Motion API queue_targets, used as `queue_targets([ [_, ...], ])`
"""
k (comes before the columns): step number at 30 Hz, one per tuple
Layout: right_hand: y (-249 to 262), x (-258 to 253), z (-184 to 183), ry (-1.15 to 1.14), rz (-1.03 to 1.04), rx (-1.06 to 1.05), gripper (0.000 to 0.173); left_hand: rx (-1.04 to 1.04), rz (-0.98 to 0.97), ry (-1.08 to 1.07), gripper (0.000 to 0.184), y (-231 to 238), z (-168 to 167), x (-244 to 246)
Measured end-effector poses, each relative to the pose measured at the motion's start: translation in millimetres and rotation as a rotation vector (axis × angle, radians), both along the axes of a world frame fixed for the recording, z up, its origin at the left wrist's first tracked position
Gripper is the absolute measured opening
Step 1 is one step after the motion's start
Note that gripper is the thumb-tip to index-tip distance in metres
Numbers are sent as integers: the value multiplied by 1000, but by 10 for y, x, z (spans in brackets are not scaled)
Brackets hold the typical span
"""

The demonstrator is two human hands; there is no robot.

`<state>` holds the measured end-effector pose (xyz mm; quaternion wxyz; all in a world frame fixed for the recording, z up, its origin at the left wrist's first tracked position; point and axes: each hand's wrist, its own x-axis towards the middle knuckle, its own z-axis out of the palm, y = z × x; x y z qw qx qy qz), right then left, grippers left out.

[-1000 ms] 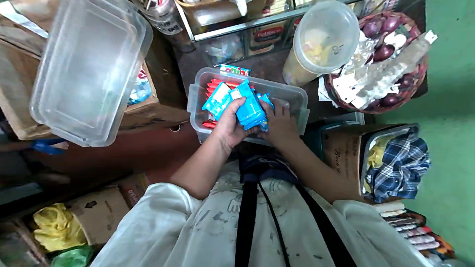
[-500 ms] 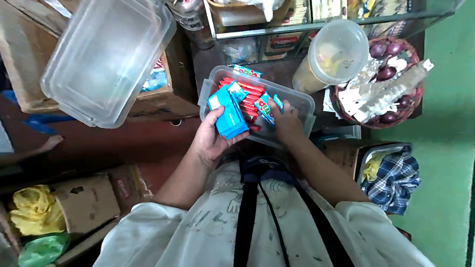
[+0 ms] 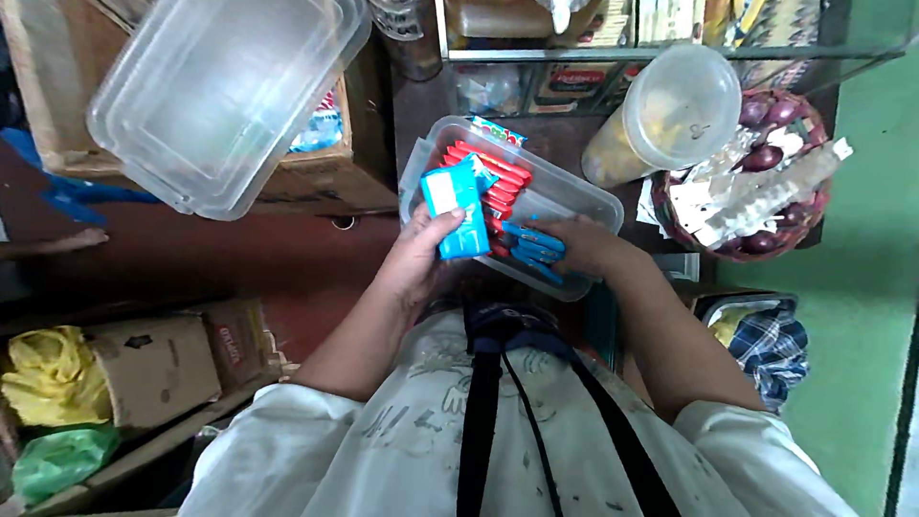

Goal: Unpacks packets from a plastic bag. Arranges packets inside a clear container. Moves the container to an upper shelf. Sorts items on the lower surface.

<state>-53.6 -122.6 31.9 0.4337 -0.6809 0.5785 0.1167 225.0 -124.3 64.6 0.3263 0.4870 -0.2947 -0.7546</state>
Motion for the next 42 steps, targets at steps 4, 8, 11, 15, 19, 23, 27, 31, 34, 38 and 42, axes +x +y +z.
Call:
queue_targets([
  [4, 96, -8, -94, -43, -36, -97, 87, -648, -276, -362, 60, -200, 5, -369],
  [8, 175, 7, -68, -8, -44, -149, 82, -1241, -628, -788, 51, -509, -169, -870],
  [11, 261, -22, -167, 7, -29, -316, 74, -1241, -874, -881, 52, -641, -326, -1172],
  [15, 502, -43, -259, 20, -68, -544, 59, -1187, -1011, -875, 55, -700, -425, -1341],
  [19, 712, -4, -295, 30, -171, -723, 51, -1210, -976, -853, 52, -689, -537, -1338],
  [23, 832, 2, -388, -8, -229, -886, 50, -1141, -893, -757, 58, -655, -537, -1302],
  [27, 798, -27, -328, 83, -216, -833, 44, -1201, -901, -737, 36, -667, -587, -1225],
  [31, 813, -4, -311, 129, -224, -757, 48, -1211, -1112, -854, 45, -657, -604, -1357],
  [34, 764, -14, -300, 144, -269, -701, 61, -1125, -1107, -820, 42, -671, -559, -1371],
  [38, 760, -11, -367, 139, -284, -748, 73, -974, -784, -787, 36, -601, -473, -1047],
  [42, 741, 69, -379, 257, -317, -621, 77, -919, -890, -910, 43, -431, -455, -770],
])
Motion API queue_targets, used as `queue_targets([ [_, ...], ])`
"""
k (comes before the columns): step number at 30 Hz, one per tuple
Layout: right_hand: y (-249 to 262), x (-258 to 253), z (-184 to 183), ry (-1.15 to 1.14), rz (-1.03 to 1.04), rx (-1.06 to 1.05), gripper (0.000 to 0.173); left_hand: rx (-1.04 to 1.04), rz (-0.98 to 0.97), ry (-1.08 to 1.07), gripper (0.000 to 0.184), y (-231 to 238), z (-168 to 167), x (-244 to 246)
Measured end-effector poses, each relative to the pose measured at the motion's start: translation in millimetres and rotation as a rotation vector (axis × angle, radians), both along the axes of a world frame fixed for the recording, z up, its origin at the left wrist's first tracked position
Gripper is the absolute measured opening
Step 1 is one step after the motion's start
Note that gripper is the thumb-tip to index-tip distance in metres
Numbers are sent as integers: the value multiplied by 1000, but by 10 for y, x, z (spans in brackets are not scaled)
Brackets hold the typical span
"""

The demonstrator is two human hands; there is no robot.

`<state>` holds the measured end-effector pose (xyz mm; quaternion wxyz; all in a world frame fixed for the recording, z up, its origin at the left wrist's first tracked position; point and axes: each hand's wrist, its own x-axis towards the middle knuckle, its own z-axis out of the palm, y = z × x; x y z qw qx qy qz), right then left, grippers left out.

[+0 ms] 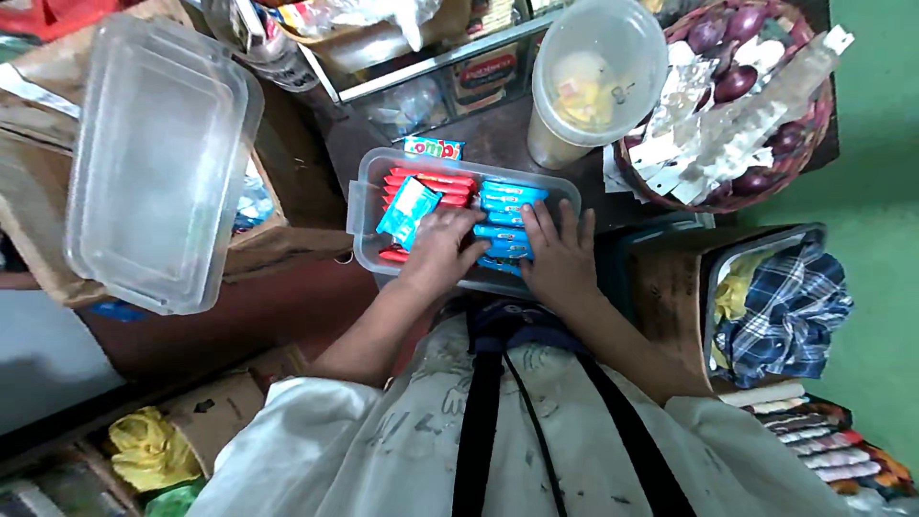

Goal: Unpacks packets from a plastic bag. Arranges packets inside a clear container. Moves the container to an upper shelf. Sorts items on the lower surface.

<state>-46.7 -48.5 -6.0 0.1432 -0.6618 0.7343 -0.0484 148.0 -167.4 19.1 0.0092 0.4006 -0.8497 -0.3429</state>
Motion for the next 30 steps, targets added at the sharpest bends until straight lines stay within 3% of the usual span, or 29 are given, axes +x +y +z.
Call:
queue_targets([
  [3, -80, 66, -14, 43, -43, 61, 80, -85, -51, -63, 55, 96, -40, 13],
  [8, -121, 54, -29, 61, -20, 89, 77, -46, -155, -215, 90, 43, 3, -68],
  [10, -110, 47, -20, 72, -17, 103, 76, -55, -212, -279, 96, 13, 9, -105],
  [14, -132, -3, 158, -16, 58, 174, 82, -151, -228, -245, 72, 22, -123, -104],
  [17, -102, -6, 152, -22, 121, 182, 80, -159, -193, -168, 65, 54, -138, -23],
  [21, -75, -16, 64, -13, 101, 86, 70, -199, 96, -84, 46, -136, 138, 259],
  [24, -40, -10, 26, -15, 90, 30, 66, -140, 274, -258, 57, -325, 202, 452],
  [27, -32, -3, 6, -29, 81, -4, 66, -112, 302, -303, 63, -396, 143, 469],
  [30, -21, -17, -11, -30, 79, -19, 67, -28, 344, -183, 46, -417, 215, 469],
])
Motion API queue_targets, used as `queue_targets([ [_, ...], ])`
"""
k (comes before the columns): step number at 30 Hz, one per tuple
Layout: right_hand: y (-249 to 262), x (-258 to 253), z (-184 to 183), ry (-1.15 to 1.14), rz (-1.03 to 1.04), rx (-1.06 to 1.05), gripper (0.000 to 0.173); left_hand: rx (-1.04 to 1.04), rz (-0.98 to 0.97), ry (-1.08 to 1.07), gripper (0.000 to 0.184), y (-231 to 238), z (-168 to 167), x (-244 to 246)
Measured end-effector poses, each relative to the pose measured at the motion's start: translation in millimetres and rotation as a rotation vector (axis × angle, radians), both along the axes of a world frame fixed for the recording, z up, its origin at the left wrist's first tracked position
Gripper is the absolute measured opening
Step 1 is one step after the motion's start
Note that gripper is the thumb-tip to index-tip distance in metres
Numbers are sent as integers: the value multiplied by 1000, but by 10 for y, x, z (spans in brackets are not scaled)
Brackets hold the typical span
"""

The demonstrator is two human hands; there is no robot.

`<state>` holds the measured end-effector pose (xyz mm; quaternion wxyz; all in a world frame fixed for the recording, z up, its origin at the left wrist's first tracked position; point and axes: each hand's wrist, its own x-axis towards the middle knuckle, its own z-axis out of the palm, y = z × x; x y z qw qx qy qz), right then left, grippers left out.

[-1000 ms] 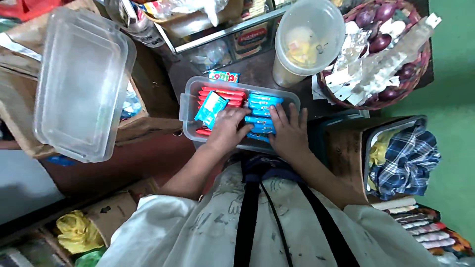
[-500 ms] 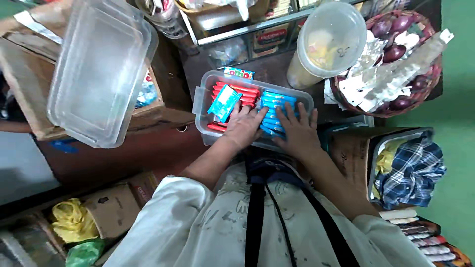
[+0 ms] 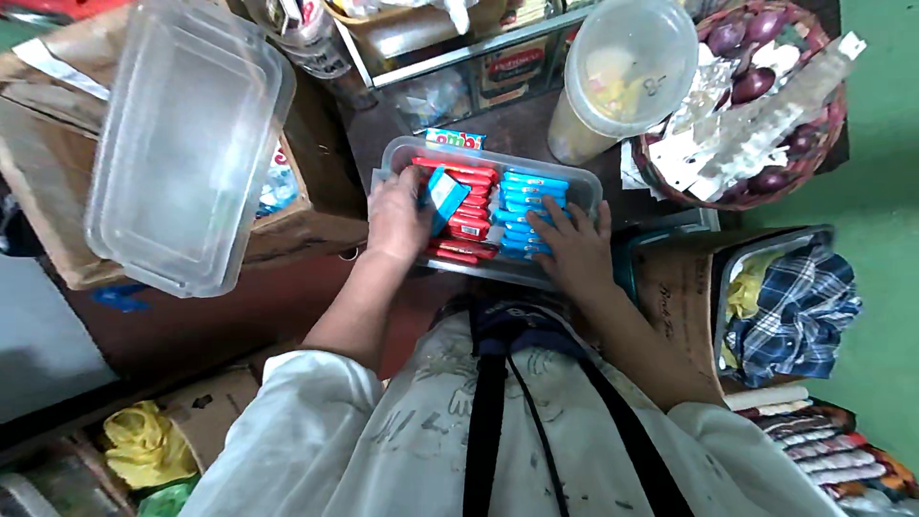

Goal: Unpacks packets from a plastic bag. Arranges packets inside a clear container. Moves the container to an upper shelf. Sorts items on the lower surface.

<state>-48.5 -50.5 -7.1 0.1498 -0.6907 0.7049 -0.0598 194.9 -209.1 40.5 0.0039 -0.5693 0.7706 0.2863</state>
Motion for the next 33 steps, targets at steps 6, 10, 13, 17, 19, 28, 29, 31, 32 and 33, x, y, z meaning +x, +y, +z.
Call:
queue_targets([
  [6, -19, -10, -39, -33, -18, -22, 68, 68, -514, 372, 25, 360, 125, -202],
  [10, -34, -142, 87, -122, 53, 59, 49, 47, -755, 333, 27, 598, -177, -566],
  [13, 15, -253, 194, -241, 30, 29, 38, 49, -804, 317, 25, 687, -306, -763],
  [17, 168, -275, 140, -263, -8, 25, 45, 67, -832, 340, 17, 656, -329, -792],
  [19, 216, -252, 49, -249, -5, 42, 48, 57, -764, 335, 22, 446, -205, -734],
  [28, 205, -170, -50, -317, -86, 38, 48, 83, -341, -338, 34, -972, 114, -1084],
  [29, 215, -166, -58, -320, -89, 29, 48, 117, -360, -398, 35, -1030, 83, -1140],
  [31, 222, -167, -62, -326, -89, 33, 48, 160, -411, -494, 42, -1120, -49, -1204],
  [32, 222, -166, -61, -325, -91, 38, 48, 163, -434, -524, 45, -1161, -139, -1212],
  [33, 223, -164, -58, -319, -96, 47, 48, 161, -457, -549, 44, -1194, -221, -1214],
])
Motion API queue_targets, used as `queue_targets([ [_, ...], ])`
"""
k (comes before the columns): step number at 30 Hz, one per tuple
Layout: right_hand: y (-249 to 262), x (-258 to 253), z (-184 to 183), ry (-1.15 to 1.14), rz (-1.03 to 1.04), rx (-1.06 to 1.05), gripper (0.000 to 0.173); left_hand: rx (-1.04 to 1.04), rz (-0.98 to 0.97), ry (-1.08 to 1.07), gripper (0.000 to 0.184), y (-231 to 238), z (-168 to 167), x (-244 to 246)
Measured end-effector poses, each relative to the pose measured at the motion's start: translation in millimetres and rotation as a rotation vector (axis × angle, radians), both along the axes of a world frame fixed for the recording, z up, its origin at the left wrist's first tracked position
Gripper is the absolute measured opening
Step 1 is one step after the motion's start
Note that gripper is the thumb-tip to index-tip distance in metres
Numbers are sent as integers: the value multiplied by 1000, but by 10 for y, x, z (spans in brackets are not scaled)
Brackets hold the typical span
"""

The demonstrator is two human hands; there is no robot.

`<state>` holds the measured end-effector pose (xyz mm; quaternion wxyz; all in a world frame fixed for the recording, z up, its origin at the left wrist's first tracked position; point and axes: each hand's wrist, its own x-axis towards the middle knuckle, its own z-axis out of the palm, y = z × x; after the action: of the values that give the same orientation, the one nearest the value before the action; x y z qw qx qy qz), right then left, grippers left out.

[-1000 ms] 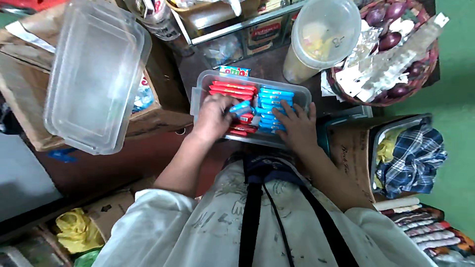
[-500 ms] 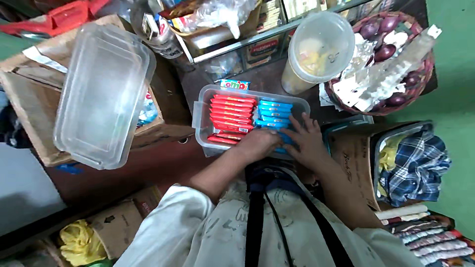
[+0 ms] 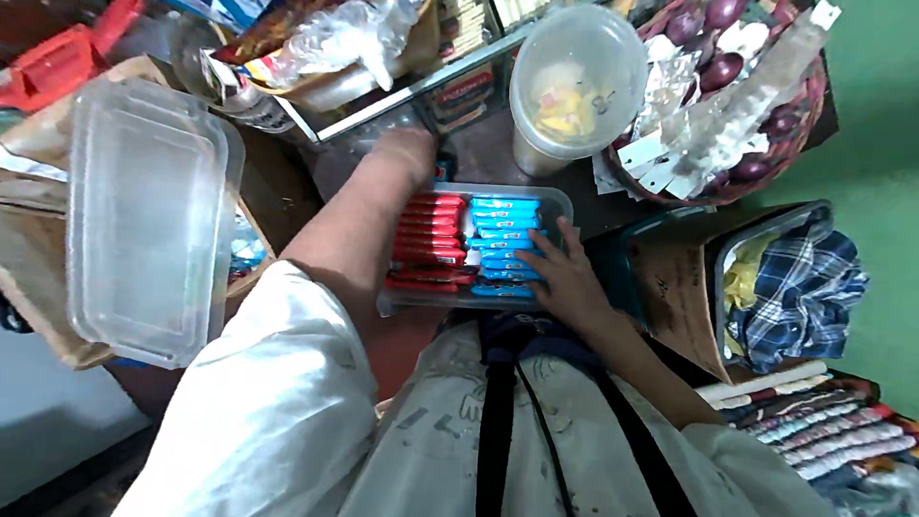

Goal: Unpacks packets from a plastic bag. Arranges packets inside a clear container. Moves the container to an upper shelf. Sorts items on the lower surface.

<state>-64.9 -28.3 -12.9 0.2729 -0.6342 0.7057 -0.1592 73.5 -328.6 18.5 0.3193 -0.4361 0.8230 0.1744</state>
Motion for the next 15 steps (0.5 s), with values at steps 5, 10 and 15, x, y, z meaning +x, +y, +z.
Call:
queue_targets([
  [5, -46, -50, 126, -16, 46, 130, 60, 12, -69, -79, 27, 3, 4, -62],
  [10, -91, 4, 139, 62, 2, 106, 55, -56, -50, -24, 29, 126, 165, -7],
  [15, -97, 135, 64, 104, -82, -43, 37, -260, 27, 503, 33, 493, 702, 373],
])
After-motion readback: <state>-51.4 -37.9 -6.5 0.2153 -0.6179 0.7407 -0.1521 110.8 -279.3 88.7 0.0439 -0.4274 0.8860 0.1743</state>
